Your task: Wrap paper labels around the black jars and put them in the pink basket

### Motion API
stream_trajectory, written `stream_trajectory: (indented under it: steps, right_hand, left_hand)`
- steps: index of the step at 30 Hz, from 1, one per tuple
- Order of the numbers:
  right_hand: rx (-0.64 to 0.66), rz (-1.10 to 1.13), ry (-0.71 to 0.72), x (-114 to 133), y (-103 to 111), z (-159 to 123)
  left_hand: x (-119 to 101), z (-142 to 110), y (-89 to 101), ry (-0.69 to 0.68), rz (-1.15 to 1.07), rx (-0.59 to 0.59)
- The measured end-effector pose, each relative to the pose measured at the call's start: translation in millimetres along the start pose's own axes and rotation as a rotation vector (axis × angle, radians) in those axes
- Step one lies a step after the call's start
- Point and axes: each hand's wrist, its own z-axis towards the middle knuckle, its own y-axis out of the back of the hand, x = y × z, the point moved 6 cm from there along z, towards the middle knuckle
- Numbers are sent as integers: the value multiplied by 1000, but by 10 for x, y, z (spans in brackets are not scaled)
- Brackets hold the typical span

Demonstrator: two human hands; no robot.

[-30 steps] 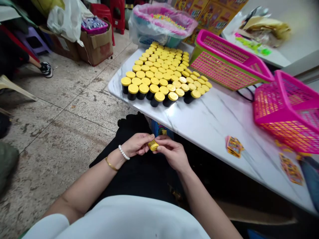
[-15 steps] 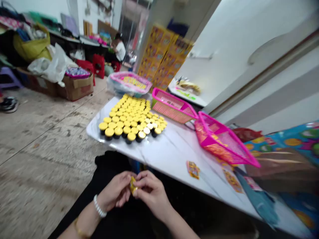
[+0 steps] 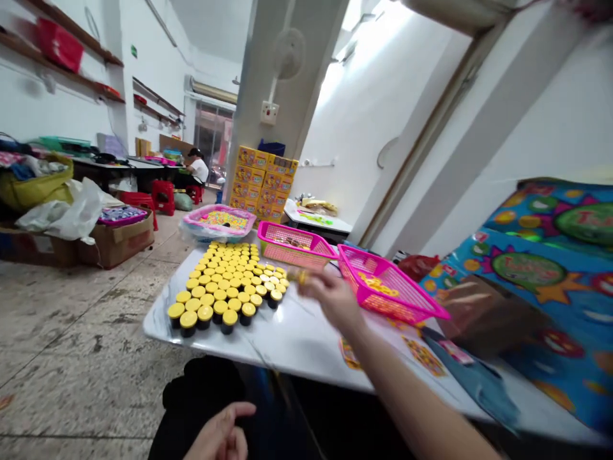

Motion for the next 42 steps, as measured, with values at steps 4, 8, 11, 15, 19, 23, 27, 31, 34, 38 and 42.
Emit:
stream_trajectory:
  steps: [4,8,11,15,19,23,27,31,34,38,42]
  right_hand:
    - [-43,-156,55,334,457,748]
    - [9,-631,92,37,736,346]
    - [-31,-945,85,-293,1013,-281]
    - [-76,-968,-39,-723,1327,-817]
    - [-161,-938,-20,-897,1409,-905]
    - [-240,-932,57,-868,1385,-871]
    - [-389,-906,195,-621,1232,-941]
    - [-401,-976,364,-357,1070,-945]
    - [-228,-1009,176,-513,1227,-875]
    - [-101,-1033,-145,-851,1500,-1032]
    - [-216,-1093,-189,-906,1375,-1198]
  left_hand:
    - [-90,-136,-87,26,-17,-23]
    - [-208,-245,-122,35,-14,-45]
    - [-224,-272,-117,58,-18,-27]
    - [-202,-219,-153,75,38,-3]
    - [-161,-144,-225,84,116,-26]
    - [-173,-179,-271,69,99,-122]
    - [-267,-290,-300,31,77,-275]
    - [-408,-304,-433,-49,169,-288]
    - [-426,-239,-483,-60,202,-220]
    - [-314,-176,-302,-11,129,-299]
    - [-214,-157,-221,29,107,-295]
